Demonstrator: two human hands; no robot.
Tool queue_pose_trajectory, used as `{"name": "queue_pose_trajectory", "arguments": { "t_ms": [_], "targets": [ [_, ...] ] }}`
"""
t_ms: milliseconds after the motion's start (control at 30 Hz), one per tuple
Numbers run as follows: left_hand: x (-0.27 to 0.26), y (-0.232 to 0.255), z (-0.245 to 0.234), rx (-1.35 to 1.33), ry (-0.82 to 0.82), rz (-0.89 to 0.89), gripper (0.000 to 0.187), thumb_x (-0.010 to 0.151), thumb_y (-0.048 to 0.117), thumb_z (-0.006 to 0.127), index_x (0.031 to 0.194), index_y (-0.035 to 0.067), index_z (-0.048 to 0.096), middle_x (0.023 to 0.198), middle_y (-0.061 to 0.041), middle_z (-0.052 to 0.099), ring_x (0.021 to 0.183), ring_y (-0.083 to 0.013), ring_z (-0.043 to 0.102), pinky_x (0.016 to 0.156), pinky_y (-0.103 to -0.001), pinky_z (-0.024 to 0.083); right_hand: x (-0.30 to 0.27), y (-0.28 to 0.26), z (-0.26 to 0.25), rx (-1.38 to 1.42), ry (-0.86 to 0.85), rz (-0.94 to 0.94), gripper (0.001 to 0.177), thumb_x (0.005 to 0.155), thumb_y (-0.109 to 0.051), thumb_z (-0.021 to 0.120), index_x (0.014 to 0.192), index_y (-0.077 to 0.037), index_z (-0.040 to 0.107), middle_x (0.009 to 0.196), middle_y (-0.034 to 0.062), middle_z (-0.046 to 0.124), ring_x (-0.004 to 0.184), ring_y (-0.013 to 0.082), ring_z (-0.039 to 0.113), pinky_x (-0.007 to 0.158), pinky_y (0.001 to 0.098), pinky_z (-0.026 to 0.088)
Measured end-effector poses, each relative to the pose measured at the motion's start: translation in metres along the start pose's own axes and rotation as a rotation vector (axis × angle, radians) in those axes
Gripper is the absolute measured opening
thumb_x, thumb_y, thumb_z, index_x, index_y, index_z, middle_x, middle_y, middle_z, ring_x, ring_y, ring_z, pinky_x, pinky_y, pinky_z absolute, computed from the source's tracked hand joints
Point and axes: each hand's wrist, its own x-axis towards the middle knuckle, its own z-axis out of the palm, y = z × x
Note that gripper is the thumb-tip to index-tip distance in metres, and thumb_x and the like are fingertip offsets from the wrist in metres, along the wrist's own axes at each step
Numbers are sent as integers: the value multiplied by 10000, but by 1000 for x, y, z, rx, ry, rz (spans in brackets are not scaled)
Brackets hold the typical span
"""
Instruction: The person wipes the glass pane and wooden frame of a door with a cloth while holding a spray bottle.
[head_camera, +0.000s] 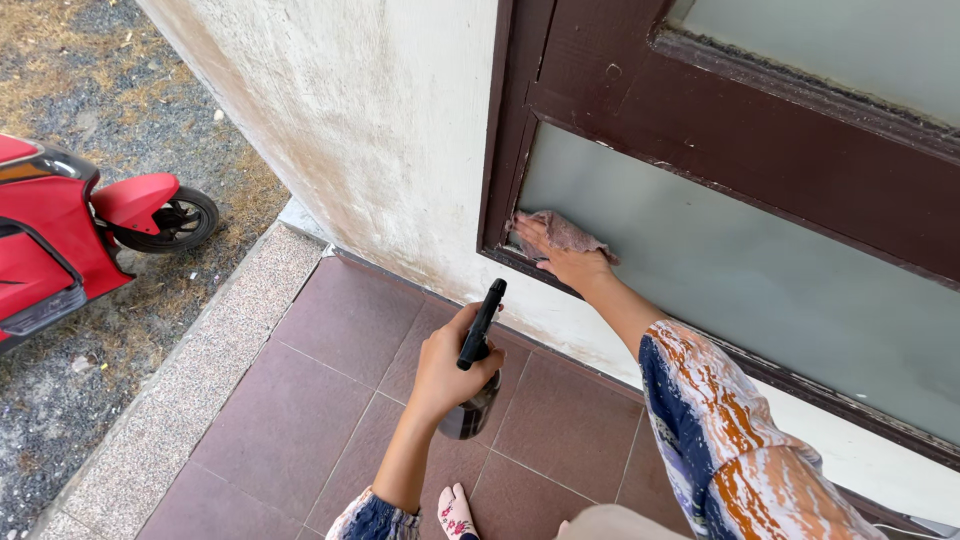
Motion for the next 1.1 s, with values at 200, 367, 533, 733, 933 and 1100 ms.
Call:
{"name": "queue_pose_trajectory", "arguments": {
  "t_ms": [200, 367, 533, 733, 933, 1100],
  "targets": [
    [-3, 4, 4, 10, 9, -25, 574, 682, 160, 735, 1248, 226, 665, 656, -25, 717, 654, -196, 729, 662, -333, 525, -1, -13, 20, 584, -375, 5, 958, 1005, -596, 428, 1644, -248, -194, 1732, -33, 87, 1420, 244, 442, 1188, 504, 323],
    [-9, 11, 18, -25, -6, 6, 570, 687, 160, 730, 1250, 224, 672, 666, -24, 713, 668, -192, 726, 678, -330, 529, -42, -19, 43, 614, -553, 8, 966, 1067, -637, 388, 1750, -319, -216, 1584, 1, 457, 1378, 211, 592, 1292, 475, 304],
    [-20, 15, 25, -30, -21, 6, 571, 688, 166, 735, 1251, 229, 671, 658, -13, 713, 663, -156, 717, 679, -314, 527, -119, 4, 64, 294, -248, 6, 885, 983, -653, 386, 1577, -307, -171, 1700, -152, -71, 1535, 192, 134, 1216, 567, 165],
    [-20, 19, 21, -59, -43, -27, 576, 690, 151, 731, 1258, 231, 678, 648, -20, 701, 646, -156, 704, 661, -306, 519, -106, 38, 37, 468, 165, 76, 785, 1020, -646, 231, 1644, -239, -17, 1726, -95, -42, 1577, 116, 7, 1275, 553, 94],
    [-13, 9, 8, -31, -19, 24, 559, 700, 150, 741, 1251, 203, 665, 666, -21, 727, 662, -180, 733, 671, -314, 533, -13, 14, -4, 188, 5, 93, 891, 985, -674, 342, 1647, -209, -29, 1717, -72, -63, 1569, 143, -11, 1248, 543, 66],
    [-8, 3, 4, 24, -13, -39, 561, 696, 153, 740, 1248, 218, 668, 665, -7, 733, 668, -180, 744, 672, -316, 537, 2, -10, 26, 306, -49, 42, 941, 968, -658, 414, 1616, -248, -131, 1703, -91, -129, 1555, 192, 16, 1237, 542, 93]
  ]
}}
